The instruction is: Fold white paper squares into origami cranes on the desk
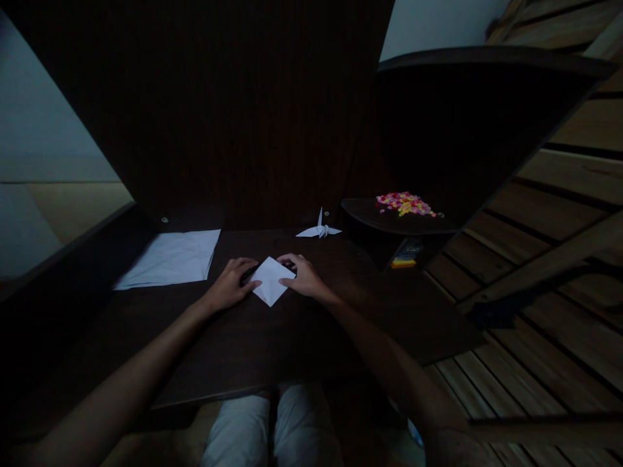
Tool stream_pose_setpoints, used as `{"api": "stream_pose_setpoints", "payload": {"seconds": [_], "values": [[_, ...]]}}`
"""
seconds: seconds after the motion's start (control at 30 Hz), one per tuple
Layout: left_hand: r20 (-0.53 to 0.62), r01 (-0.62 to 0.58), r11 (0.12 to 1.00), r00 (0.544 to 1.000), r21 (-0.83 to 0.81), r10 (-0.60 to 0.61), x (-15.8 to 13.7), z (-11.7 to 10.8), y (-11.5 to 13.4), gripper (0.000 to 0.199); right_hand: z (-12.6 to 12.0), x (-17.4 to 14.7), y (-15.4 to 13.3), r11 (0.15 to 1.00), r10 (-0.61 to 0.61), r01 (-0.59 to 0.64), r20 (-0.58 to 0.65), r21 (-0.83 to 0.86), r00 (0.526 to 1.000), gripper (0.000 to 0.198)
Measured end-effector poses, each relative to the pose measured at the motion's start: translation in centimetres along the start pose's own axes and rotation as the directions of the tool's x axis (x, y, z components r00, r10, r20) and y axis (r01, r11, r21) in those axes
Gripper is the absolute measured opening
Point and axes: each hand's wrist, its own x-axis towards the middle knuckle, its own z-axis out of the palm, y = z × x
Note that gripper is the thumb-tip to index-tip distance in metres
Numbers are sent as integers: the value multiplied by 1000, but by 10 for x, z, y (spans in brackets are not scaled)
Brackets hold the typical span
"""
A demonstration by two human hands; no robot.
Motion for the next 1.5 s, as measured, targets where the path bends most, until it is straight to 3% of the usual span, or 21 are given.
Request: {"api": "stream_pose_setpoints", "payload": {"seconds": [0.2, 0.4, 0.53, 0.63, 0.73, 0.87, 1.0, 1.1, 1.3, 1.5], "values": [[41, 73, 997, 997, -30, -72, 0, 5, -2, 44, 8, 4, 3, 950, 74, -43, -91, 309, 993, 44], [27, 107, 986, 994, -125, -104, 1, 2, 9, 47, 8, 4, 0, 902, 101, -15, -178, 431, 979, 37], [44, 141, 950, 990, -278, -134, 1, -2, 13, 44, 7, 3, -3, 877, 106, 14, -223, 480, 969, 36], [64, 190, 856, 981, -482, -182, 3, -1, 14, 37, 6, 4, -3, 865, 119, 21, -245, 502, 962, 37], [69, 213, 698, 971, -684, -228, 4, 2, 15, 41, 5, 4, -3, 859, 130, 22, -261, 511, 957, 38], [86, 249, 600, 954, -760, -287, 4, 0, 21, 39, 5, 4, -7, 842, 152, -5, -228, 539, 962, 43], [25, 235, 599, 941, -765, -337, 3, -6, 25, 36, 4, 1, -13, 790, 157, -80, -74, 608, 985, 51], [-26, 222, 603, 927, -766, -375, 3, -9, 25, 37, 5, 0, -16, 799, 170, -136, -3, 586, 985, 45], [-77, 191, 589, 914, -785, -398, 3, -12, 26, 36, 2, -1, -19, 868, 142, -99, -52, 486, 989, 34], [-117, 165, 654, 924, -738, -365, 3, -12, 28, 42, 2, 2, -16, 885, 148, -61, -155, 462, 977, 31]]}}
